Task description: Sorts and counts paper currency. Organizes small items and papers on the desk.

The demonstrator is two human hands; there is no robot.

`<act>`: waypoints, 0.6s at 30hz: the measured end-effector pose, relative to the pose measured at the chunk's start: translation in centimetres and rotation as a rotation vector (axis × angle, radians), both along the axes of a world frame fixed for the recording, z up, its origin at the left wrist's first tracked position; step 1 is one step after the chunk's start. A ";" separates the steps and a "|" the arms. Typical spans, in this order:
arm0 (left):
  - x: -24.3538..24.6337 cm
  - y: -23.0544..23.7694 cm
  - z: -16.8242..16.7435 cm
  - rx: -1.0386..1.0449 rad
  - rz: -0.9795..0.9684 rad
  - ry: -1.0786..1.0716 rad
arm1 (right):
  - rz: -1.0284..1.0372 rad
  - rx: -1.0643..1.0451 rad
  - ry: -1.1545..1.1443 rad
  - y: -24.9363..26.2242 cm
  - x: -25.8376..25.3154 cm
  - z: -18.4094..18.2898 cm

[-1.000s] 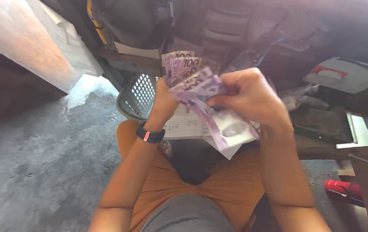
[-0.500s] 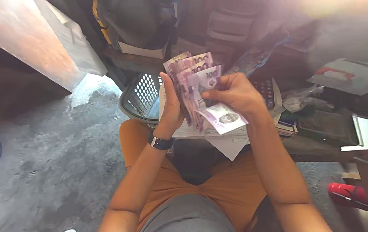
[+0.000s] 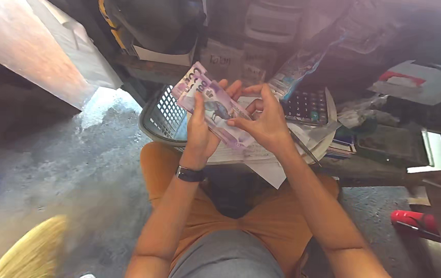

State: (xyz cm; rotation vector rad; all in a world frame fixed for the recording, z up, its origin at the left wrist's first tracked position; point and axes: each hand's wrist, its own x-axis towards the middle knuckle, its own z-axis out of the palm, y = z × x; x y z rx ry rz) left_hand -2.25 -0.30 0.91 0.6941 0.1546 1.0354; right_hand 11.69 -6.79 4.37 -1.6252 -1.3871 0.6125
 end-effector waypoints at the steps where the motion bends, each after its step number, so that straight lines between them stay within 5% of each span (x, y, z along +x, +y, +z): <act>1: 0.0 -0.1 0.1 -0.035 -0.001 -0.027 | -0.032 0.010 -0.052 -0.2 -0.1 -0.3; 6: -0.7 -0.5 0.9 0.051 0.040 0.087 | 0.067 0.180 -0.387 0.0 0.2 -0.3; 12: -1.1 0.3 2.0 0.177 -0.086 -0.151 | 0.520 0.163 0.199 0.8 2.2 0.2; 18: 0.1 1.6 2.1 0.112 0.128 -0.034 | 0.066 0.224 0.214 -1.5 -1.0 -2.0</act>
